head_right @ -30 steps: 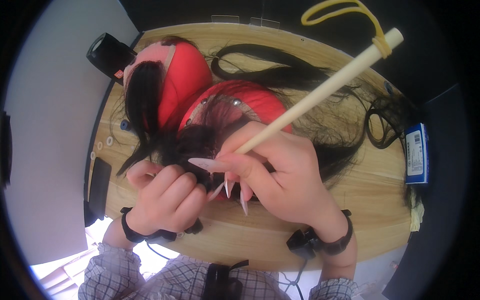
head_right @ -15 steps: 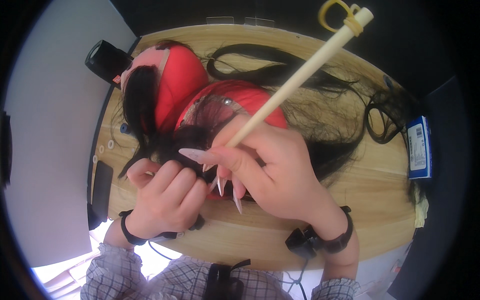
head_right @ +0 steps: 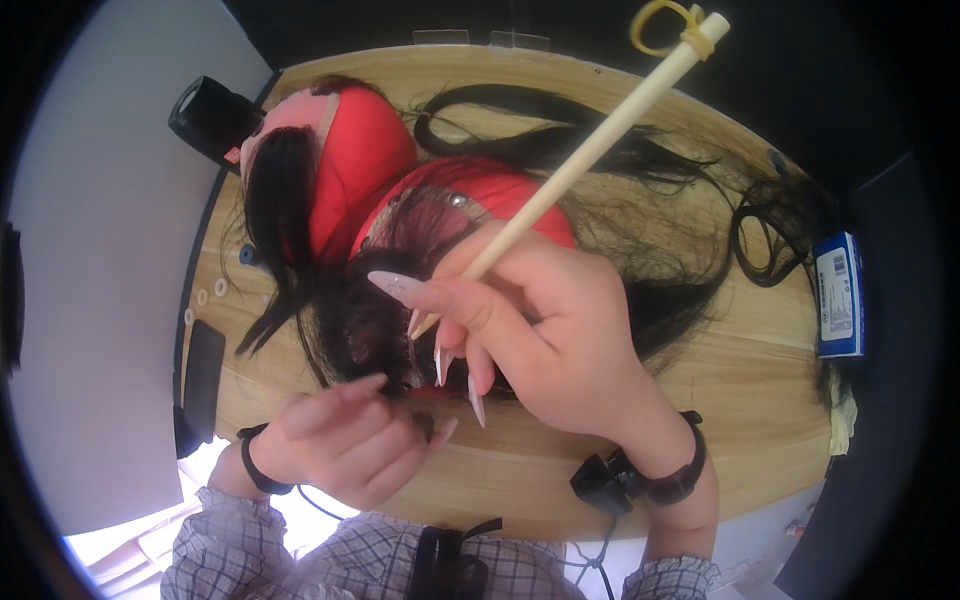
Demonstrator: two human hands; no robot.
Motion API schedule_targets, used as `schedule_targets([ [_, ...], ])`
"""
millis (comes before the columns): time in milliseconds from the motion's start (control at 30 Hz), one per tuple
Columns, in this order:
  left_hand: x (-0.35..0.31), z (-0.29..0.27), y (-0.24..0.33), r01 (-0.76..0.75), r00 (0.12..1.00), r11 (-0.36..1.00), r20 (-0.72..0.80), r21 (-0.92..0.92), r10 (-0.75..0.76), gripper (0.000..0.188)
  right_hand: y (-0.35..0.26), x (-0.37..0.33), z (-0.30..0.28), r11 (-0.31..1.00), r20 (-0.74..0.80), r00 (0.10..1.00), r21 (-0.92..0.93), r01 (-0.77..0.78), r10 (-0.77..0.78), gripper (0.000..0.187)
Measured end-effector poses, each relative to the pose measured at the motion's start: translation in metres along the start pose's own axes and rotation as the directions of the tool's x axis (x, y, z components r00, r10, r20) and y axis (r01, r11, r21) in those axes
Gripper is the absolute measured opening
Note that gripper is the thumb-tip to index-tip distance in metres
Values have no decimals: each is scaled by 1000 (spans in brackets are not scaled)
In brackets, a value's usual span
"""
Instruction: Manually sewing or threading hair into a wig cap on a mannequin head.
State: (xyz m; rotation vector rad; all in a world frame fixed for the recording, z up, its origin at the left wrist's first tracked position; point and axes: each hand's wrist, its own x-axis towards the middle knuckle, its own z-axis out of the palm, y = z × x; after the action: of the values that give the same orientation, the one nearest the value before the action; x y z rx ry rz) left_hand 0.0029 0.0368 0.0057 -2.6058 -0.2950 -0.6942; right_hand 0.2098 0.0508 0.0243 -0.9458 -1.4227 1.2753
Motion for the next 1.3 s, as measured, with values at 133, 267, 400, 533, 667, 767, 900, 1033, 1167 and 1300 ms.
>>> schedule_targets([
  [133, -1, 10, 6, -44, 989, 942, -145, -332, -5, 28, -1, 0, 0, 1000, 6, 1000, -22, -4, 5, 12],
  [267, 4, 13, 1, -60, 977, 789, -198, -611, -79, 29, 1, -2, 1, 1000, -18, 1000, 9, 11, -10, 12],
  [400, 3, 16, -1, -42, 974, 684, -184, -729, -135, 26, -3, 0, 0, 1000, 15, 1000, -24, -7, 7, 15],
  [533, 1, 21, 2, -5, 967, 638, -168, -770, -194, 22, 0, 0, 0, 997, 24, 999, -74, 33, -32, 15],
  [667, 2, 24, 2, -6, 968, 625, -160, -781, -192, 20, 6, -1, 0, 995, -43, 994, -30, 100, -101, 8],
  [767, -2, 24, 2, -4, 964, 627, -169, -779, -204, 19, 1, 0, 1, 993, -7, 996, -87, 85, -86, 9],
  [900, -1, 26, 2, -8, 963, 621, -173, -784, -206, 19, 0, -1, -1, 987, 18, 997, -142, 72, -70, 12],
  [1033, 1, 26, 2, 1, 959, 635, -179, -773, -220, 19, 1, 0, -1, 985, 21, 996, -148, 91, -89, 12],
  [1167, 1, 26, 2, -3, 958, 642, -186, -767, -218, 19, 1, -1, -1, 983, 22, 995, -156, 97, -95, 13],
  [1300, 0, 25, 0, 15, 966, 649, -156, -761, -205, 20, -1, -1, -1, 987, 29, 998, -149, 65, -62, 12],
])
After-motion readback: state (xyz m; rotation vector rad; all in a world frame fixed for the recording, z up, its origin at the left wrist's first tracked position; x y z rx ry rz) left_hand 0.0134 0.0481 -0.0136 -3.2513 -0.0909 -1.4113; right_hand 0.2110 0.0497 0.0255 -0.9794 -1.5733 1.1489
